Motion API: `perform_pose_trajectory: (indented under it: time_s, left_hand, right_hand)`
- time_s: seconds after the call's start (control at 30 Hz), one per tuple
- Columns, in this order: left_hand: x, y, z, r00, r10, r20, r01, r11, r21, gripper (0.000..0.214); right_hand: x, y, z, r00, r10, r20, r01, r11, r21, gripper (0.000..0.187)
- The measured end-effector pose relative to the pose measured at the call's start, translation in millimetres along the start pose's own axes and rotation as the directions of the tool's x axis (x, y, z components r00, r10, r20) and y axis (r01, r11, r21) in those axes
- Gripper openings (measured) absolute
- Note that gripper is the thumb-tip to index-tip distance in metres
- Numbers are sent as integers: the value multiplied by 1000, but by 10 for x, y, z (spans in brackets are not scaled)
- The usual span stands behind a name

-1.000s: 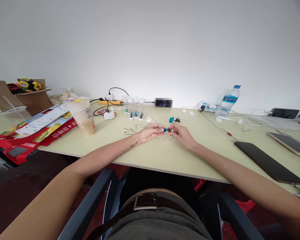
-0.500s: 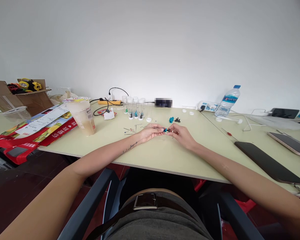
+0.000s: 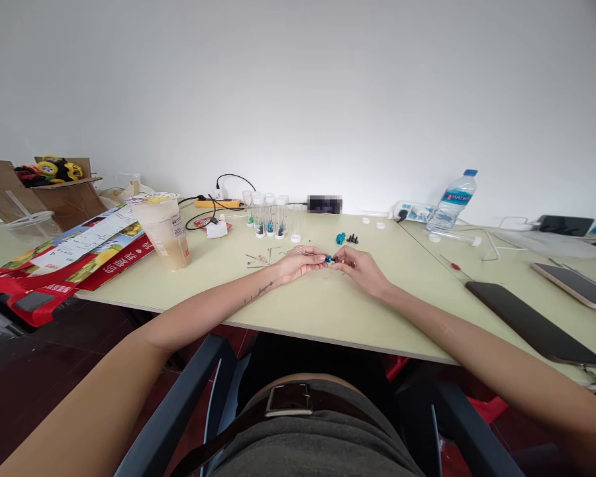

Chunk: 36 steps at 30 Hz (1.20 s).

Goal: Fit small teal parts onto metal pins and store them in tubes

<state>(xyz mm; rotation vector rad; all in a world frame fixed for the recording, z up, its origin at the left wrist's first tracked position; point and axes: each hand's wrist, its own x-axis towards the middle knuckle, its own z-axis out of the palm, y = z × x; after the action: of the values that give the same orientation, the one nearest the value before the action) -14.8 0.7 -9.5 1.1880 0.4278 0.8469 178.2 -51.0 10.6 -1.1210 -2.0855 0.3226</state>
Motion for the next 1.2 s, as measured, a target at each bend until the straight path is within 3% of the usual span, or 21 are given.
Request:
perform_pose_trajectory:
  time_s: [1.2]
  left_hand:
    - [5, 29, 6, 1000, -11, 5, 11, 999, -41, 18]
  right_hand:
    - [4, -20, -14, 999, -25, -26, 24, 999, -45, 23]
